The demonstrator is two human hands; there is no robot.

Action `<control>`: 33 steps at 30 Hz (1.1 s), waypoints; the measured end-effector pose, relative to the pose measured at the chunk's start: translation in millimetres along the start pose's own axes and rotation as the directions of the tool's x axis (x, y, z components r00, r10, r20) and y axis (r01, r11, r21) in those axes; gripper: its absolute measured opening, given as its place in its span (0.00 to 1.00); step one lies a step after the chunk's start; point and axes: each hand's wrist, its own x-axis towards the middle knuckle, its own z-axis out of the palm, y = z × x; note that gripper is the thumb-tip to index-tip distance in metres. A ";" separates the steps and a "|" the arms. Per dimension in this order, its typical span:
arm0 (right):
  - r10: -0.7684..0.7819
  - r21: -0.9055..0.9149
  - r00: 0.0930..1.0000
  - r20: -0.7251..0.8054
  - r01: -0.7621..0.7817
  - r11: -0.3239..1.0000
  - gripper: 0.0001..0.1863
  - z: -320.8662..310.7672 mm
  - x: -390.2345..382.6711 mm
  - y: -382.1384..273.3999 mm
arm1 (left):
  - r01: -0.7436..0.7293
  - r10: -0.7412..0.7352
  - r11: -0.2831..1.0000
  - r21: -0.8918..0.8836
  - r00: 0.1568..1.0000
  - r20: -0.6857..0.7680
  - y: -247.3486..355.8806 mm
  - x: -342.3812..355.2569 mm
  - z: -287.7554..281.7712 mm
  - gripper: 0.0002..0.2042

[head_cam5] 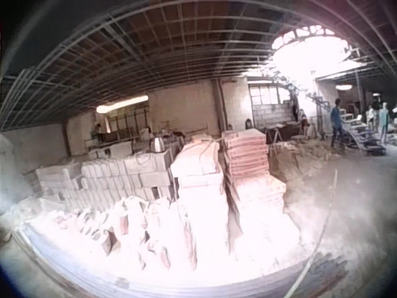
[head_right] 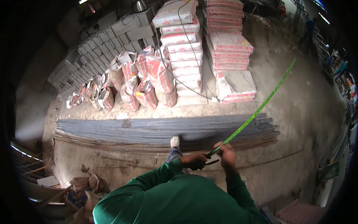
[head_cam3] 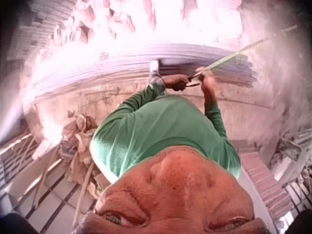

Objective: The person measures a bundle of metal rods with a tape measure, marks the length, and then uses an angle grinder to cut the rods. The cut pieces are separated and placed aside.

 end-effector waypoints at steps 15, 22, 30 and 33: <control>-0.012 -0.018 1.000 0.014 0.012 1.000 0.13 247.9 290.0 -41.8 | -0.313 0.329 0.930 0.193 0.943 -0.057 262.8 -76.4 -262.3 0.28; 0.212 -0.105 0.963 -0.164 -0.231 0.967 0.17 280.0 386.3 -61.1 | -0.417 0.475 0.877 0.237 0.824 -0.309 360.3 -92.5 -357.7 0.30; 0.076 -0.167 0.995 0.057 -0.066 0.984 0.17 283.9 527.2 -103.2 | -0.465 0.922 0.383 0.798 0.238 -0.304 660.1 -125.6 -371.8 0.29; -0.081 -0.272 0.973 0.215 0.139 0.952 0.16 322.8 585.4 -153.4 | -0.147 0.994 0.037 0.988 -0.095 -0.051 776.6 -127.2 -367.5 0.27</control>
